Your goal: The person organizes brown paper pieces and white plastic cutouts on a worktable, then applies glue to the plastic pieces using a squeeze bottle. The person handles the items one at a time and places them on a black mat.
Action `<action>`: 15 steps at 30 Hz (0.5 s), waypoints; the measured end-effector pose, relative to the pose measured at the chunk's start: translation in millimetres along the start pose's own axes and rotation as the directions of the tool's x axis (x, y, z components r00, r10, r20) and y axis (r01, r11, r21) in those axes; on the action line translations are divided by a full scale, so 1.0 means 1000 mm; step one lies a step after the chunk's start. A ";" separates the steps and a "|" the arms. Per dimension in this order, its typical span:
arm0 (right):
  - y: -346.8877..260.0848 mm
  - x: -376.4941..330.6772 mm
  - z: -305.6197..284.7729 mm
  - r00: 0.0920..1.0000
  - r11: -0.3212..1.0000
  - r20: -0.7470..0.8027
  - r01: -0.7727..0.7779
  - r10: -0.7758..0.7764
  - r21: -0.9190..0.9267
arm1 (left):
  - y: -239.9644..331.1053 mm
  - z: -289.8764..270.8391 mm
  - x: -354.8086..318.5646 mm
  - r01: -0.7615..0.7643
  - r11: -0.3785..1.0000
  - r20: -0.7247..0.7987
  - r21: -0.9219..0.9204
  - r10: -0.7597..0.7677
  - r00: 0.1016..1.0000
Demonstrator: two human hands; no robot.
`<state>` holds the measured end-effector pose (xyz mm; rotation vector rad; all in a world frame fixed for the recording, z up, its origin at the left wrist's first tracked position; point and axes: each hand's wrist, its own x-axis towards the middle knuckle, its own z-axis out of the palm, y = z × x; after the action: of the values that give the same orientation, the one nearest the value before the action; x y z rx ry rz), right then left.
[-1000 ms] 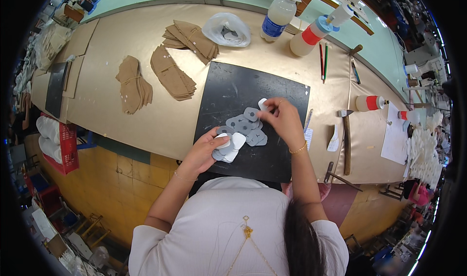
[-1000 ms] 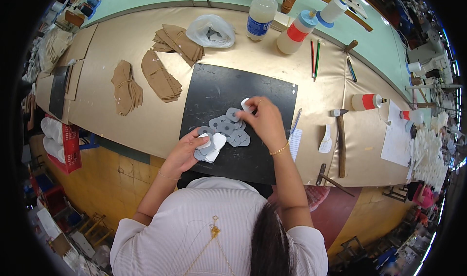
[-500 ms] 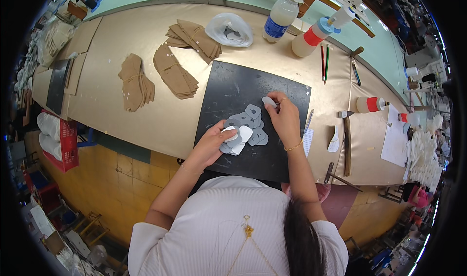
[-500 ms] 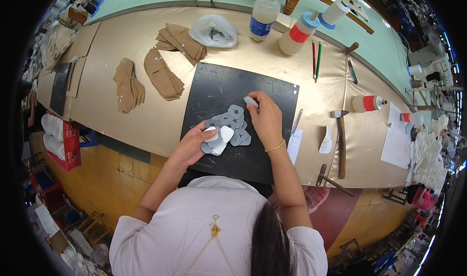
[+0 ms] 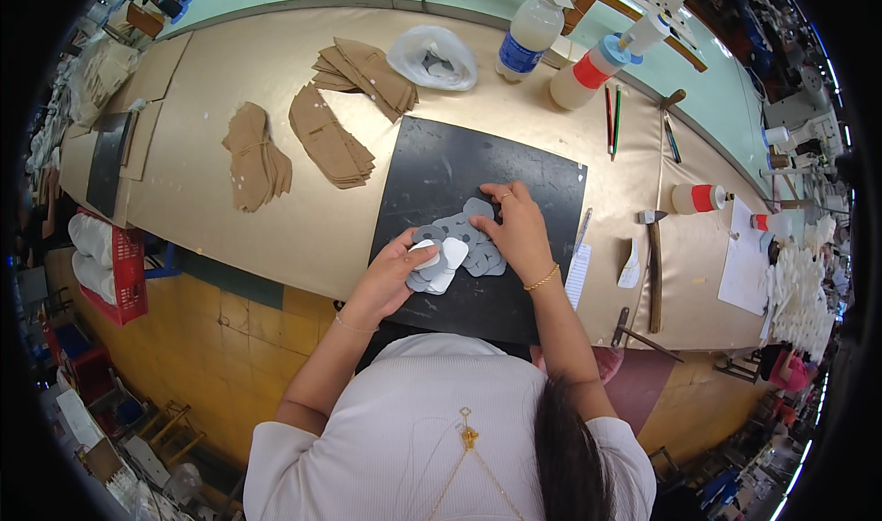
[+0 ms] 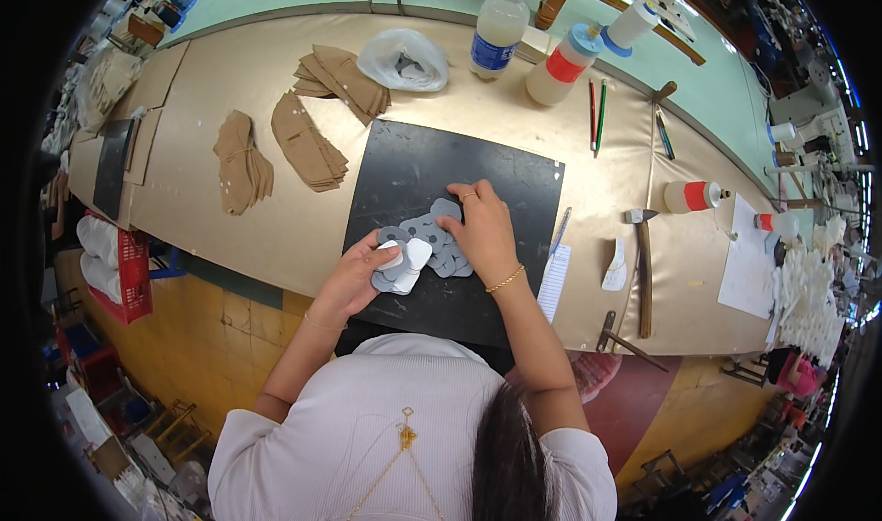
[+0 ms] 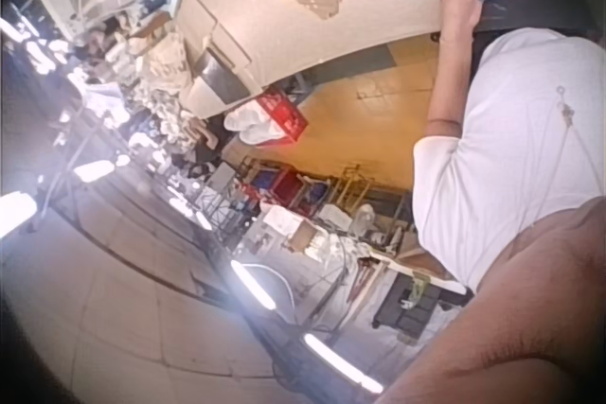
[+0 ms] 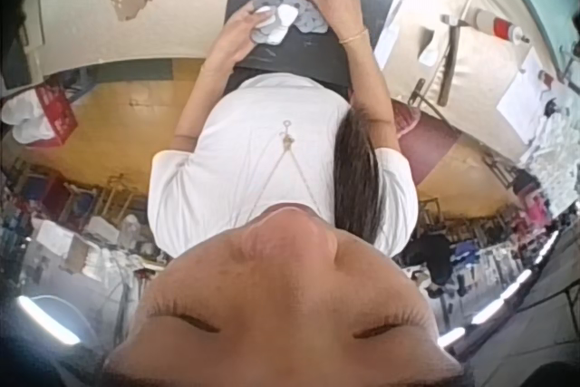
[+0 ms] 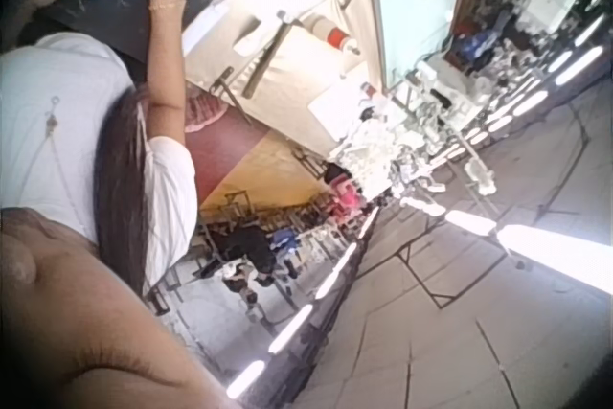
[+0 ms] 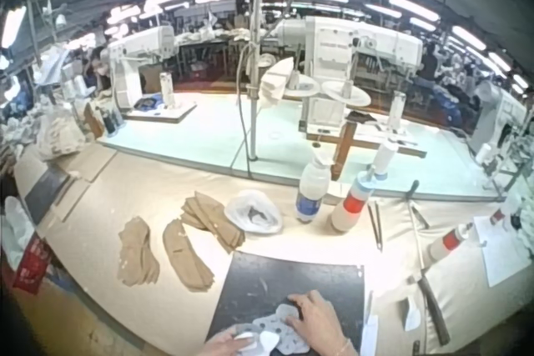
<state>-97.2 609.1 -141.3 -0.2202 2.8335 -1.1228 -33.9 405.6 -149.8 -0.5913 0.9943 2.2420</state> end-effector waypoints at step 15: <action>0.016 0.033 -0.025 0.988 0.992 -0.108 -0.101 0.109 0.077 | 0.002 -0.005 0.002 -0.025 1.000 0.031 -0.011 0.025 0.999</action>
<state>-135.1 632.0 -134.9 -0.0028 2.8550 -1.2481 -35.8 401.6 -153.1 -0.5494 0.9793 2.2734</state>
